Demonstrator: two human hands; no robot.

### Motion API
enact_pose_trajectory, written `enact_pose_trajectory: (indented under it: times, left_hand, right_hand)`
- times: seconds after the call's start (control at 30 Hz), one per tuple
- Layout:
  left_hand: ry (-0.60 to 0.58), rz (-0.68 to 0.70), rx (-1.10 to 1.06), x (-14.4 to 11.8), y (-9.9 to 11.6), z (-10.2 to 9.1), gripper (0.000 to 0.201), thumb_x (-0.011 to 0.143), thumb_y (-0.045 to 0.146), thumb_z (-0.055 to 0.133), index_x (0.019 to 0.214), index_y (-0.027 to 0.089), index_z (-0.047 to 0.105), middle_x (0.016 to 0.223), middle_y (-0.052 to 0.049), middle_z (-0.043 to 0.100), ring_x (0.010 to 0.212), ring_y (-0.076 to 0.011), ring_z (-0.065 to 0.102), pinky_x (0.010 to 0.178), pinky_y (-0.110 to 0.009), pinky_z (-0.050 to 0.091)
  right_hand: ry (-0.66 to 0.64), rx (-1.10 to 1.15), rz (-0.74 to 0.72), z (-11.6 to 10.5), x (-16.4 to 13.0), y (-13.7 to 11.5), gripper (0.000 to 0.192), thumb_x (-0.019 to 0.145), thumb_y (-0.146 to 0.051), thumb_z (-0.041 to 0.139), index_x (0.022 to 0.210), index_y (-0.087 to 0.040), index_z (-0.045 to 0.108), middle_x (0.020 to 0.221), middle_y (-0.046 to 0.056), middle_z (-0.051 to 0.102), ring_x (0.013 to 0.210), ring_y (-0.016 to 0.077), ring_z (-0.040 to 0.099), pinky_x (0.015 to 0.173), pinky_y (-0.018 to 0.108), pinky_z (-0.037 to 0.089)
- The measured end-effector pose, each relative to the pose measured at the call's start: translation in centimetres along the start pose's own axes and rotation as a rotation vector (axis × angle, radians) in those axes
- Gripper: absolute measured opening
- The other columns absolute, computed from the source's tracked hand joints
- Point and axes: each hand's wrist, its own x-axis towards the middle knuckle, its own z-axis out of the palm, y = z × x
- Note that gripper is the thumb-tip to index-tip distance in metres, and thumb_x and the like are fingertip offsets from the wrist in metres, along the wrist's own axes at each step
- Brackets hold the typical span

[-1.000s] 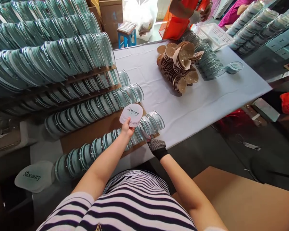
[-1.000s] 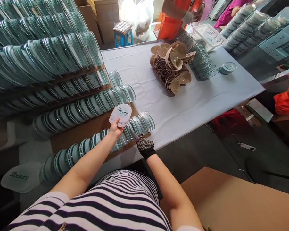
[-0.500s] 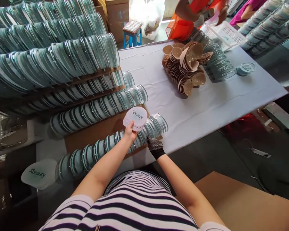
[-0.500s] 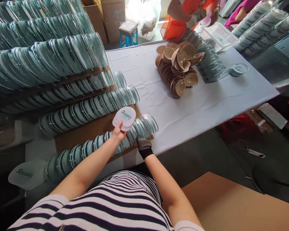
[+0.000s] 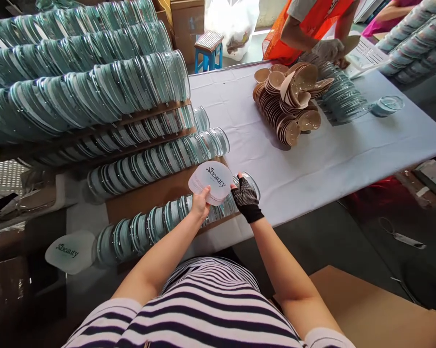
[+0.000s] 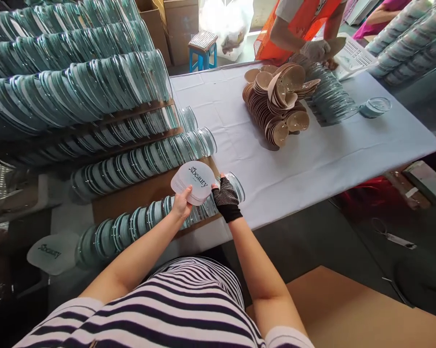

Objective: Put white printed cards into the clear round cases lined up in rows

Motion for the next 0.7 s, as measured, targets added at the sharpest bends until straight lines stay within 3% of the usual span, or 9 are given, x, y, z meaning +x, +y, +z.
enact_pose_trajectory:
  times: [0.1,0.17,0.23,0.3,0.37,0.47,0.53,0.6,0.7]
  left_hand:
    - [0.011,0.061,0.043,-0.9,0.5,-1.6,0.039,0.077,0.003,0.073,0.113,0.018,0.068,0.111,-0.007,0.074,0.108,-0.0206,0.068,0.102,-0.036,0.051]
    - [0.050,0.090,0.063,-1.4,0.7,-2.4,0.037,0.075,0.002,0.073,0.108,0.018,0.069,0.109,-0.007,0.074,0.108,-0.0207,0.069,0.102,-0.036,0.050]
    - [0.063,0.060,0.072,-1.8,0.9,-2.9,0.032,0.074,0.001,0.074,0.102,0.016,0.070,0.103,-0.008,0.076,0.105,-0.0216,0.070,0.101,-0.037,0.051]
    - [0.037,0.019,0.052,-1.9,1.2,-3.0,0.030,0.074,0.002,0.075,0.100,0.015,0.070,0.099,-0.008,0.076,0.103,-0.0223,0.071,0.099,-0.038,0.053]
    - [0.036,0.001,0.004,-1.7,1.8,-2.9,0.029,0.076,0.003,0.073,0.102,0.015,0.070,0.102,-0.008,0.076,0.103,-0.0219,0.071,0.098,-0.037,0.054]
    - [0.122,-0.018,-0.071,-0.4,2.9,-2.7,0.032,0.082,0.003,0.068,0.110,0.018,0.068,0.113,-0.007,0.074,0.106,-0.0201,0.069,0.097,-0.036,0.055]
    - [0.186,-0.070,-0.100,0.5,3.6,-2.6,0.034,0.084,0.004,0.065,0.115,0.019,0.067,0.118,-0.006,0.072,0.108,-0.0188,0.069,0.096,-0.034,0.056]
    - [0.221,-0.131,-0.122,1.2,4.0,-2.7,0.033,0.087,0.007,0.063,0.117,0.019,0.065,0.120,-0.007,0.071,0.108,-0.0176,0.069,0.094,-0.031,0.056]
    - [0.220,-0.175,-0.148,1.4,4.1,-3.0,0.032,0.088,0.008,0.062,0.118,0.020,0.065,0.119,-0.006,0.072,0.106,-0.0165,0.070,0.091,-0.029,0.057]
  right_hand:
    - [0.006,-0.076,-0.164,0.5,-1.2,-1.8,0.059,0.089,-0.033,0.046,0.141,-0.006,0.048,0.147,0.020,0.047,0.139,0.0294,0.039,0.115,0.046,0.032]
    - [-0.001,-0.060,-0.219,1.4,-2.5,-3.2,0.054,0.089,-0.035,0.047,0.137,-0.010,0.053,0.145,0.018,0.050,0.137,0.0304,0.042,0.113,0.046,0.034]
    - [-0.097,0.059,-0.119,2.4,-3.5,-4.3,0.047,0.090,-0.037,0.047,0.129,-0.013,0.059,0.128,0.015,0.064,0.119,0.0280,0.058,0.100,0.041,0.047]
    - [-0.171,0.223,0.097,2.9,-4.1,-4.5,0.045,0.092,-0.039,0.041,0.122,-0.013,0.061,0.107,0.013,0.072,0.090,0.0228,0.068,0.077,0.033,0.056]
    - [-0.097,0.297,0.268,2.6,-5.2,-3.7,0.048,0.095,-0.043,0.033,0.121,-0.013,0.061,0.100,0.012,0.072,0.077,0.0203,0.068,0.064,0.028,0.054]
    - [0.065,0.094,0.298,1.2,-8.7,-1.1,0.053,0.095,-0.049,0.034,0.127,-0.015,0.059,0.108,0.015,0.071,0.088,0.0240,0.069,0.068,0.030,0.054]
    - [-0.025,-0.121,0.273,0.6,-12.0,0.6,0.051,0.093,-0.047,0.041,0.128,-0.015,0.060,0.106,0.015,0.072,0.091,0.0276,0.069,0.073,0.033,0.053]
    - [-0.216,-0.268,0.216,0.7,-15.1,1.8,0.046,0.093,-0.041,0.043,0.128,-0.018,0.062,0.103,0.014,0.073,0.089,0.0283,0.069,0.075,0.035,0.053]
    - [-0.404,-0.357,0.123,2.2,-17.0,2.2,0.043,0.094,-0.030,0.041,0.131,-0.024,0.060,0.103,0.010,0.074,0.088,0.0256,0.069,0.075,0.033,0.051]
